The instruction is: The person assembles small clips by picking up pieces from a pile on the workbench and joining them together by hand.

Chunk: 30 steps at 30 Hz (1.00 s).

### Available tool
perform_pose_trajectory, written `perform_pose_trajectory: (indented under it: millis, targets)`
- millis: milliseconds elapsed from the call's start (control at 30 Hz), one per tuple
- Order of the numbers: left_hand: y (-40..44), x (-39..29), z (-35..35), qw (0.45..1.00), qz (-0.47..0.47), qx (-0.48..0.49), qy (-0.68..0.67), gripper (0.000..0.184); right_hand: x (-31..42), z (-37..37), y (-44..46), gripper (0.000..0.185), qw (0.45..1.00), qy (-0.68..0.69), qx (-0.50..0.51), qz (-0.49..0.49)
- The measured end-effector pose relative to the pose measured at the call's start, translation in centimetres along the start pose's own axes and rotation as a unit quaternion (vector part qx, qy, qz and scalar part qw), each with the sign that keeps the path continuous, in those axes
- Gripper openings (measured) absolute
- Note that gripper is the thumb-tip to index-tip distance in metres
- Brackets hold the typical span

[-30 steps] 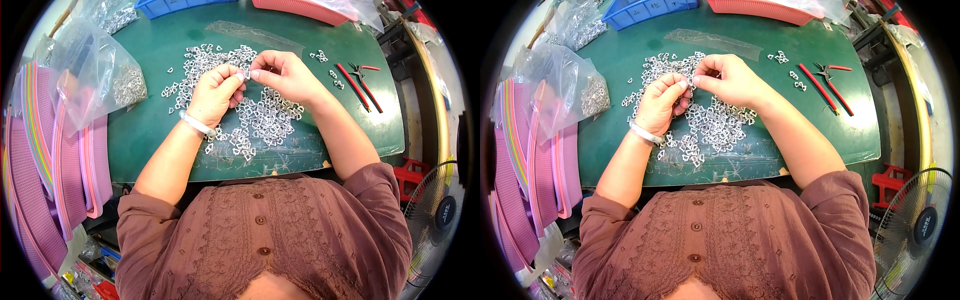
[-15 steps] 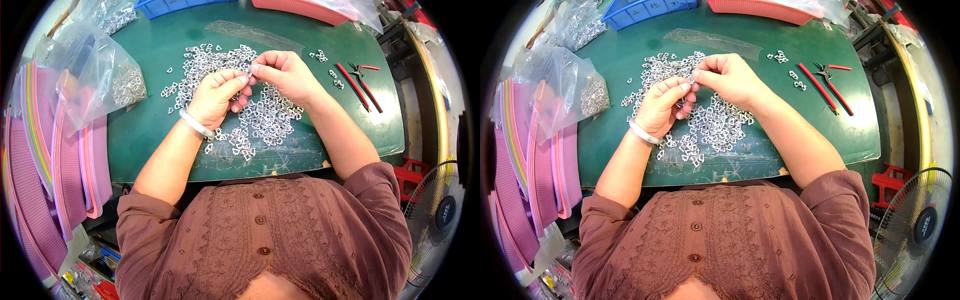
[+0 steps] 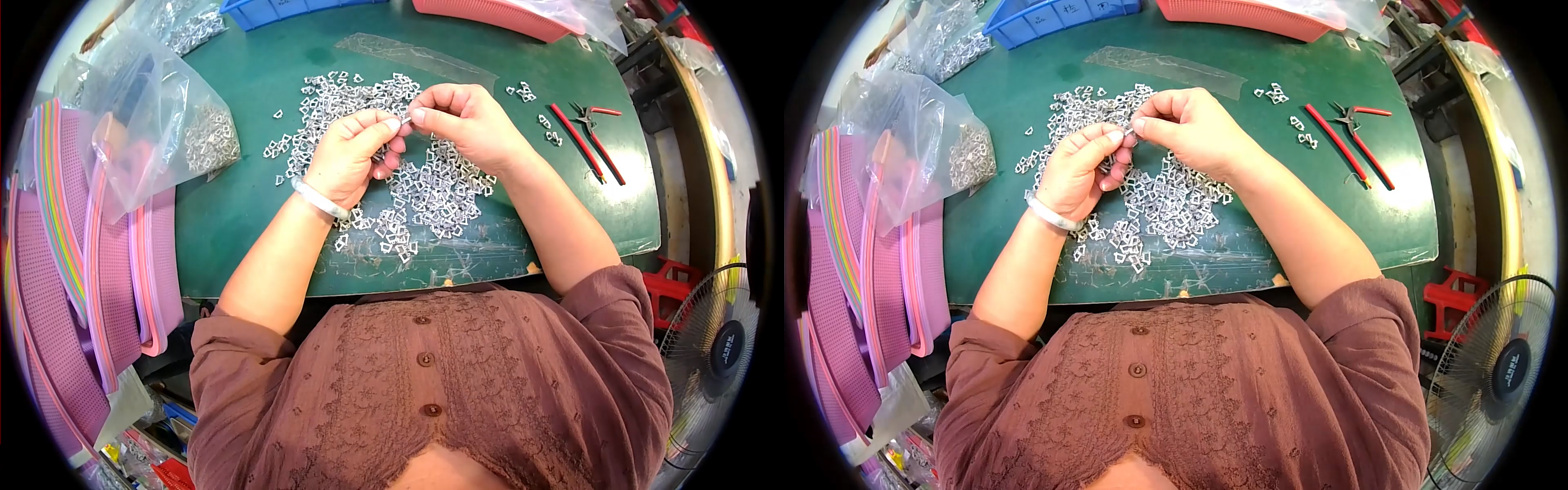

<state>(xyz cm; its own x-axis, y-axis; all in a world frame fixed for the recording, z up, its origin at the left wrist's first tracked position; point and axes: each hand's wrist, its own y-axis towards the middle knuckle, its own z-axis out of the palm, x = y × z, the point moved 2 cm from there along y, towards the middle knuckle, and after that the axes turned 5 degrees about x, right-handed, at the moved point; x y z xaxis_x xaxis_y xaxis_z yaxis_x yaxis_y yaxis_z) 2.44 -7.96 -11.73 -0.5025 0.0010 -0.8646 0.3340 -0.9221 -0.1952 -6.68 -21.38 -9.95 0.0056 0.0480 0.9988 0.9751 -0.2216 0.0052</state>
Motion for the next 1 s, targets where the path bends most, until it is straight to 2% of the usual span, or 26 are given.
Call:
perform_pose_trajectory:
  millis: [300, 433, 633, 767, 833, 900, 933, 1000]
  targets:
    - [0.3, 0.2, -0.4, 0.999, 0.042, -0.005, 0.002, 0.007, 0.2, 0.0, -0.1, 0.014, 1.0, 0.0, -0.007, -0.001]
    - [0.3, 0.1, -0.3, 0.999, 0.043, -0.016, 0.011, 0.006, 0.3, -0.1, -0.1, 0.017, 1.0, -0.011, 0.017, 0.011]
    - [0.3, 0.1, -0.3, 0.999, 0.038, -0.013, -0.017, 0.005, 0.2, -0.1, -0.1, 0.015, 0.999, -0.04, -0.009, 0.006]
    - [0.3, 0.1, -0.4, 0.998, 0.033, -0.028, -0.055, 0.006, 0.9, 0.2, -0.2, 0.017, 0.976, -0.197, 0.015, -0.097]
    - [0.1, 0.0, -0.6, 0.997, -0.005, -0.025, -0.077, 0.011, 1.5, 0.8, -0.4, 0.017, 0.955, -0.252, 0.021, -0.155]
    - [0.3, 0.4, -0.7, 0.992, -0.008, -0.016, -0.123, 0.009, 2.1, 1.4, -0.5, 0.018, 0.917, -0.322, 0.008, -0.235]
    - [0.5, 0.7, -1.1, 0.988, -0.005, 0.018, -0.155, 0.009, 2.5, 1.6, -0.7, 0.019, 0.888, -0.363, -0.005, -0.283]
    - [0.8, 1.0, -1.1, 0.98, -0.006, 0.007, -0.197, 0.009, 2.4, 1.9, -0.7, 0.021, 0.886, -0.372, 0.014, -0.277]
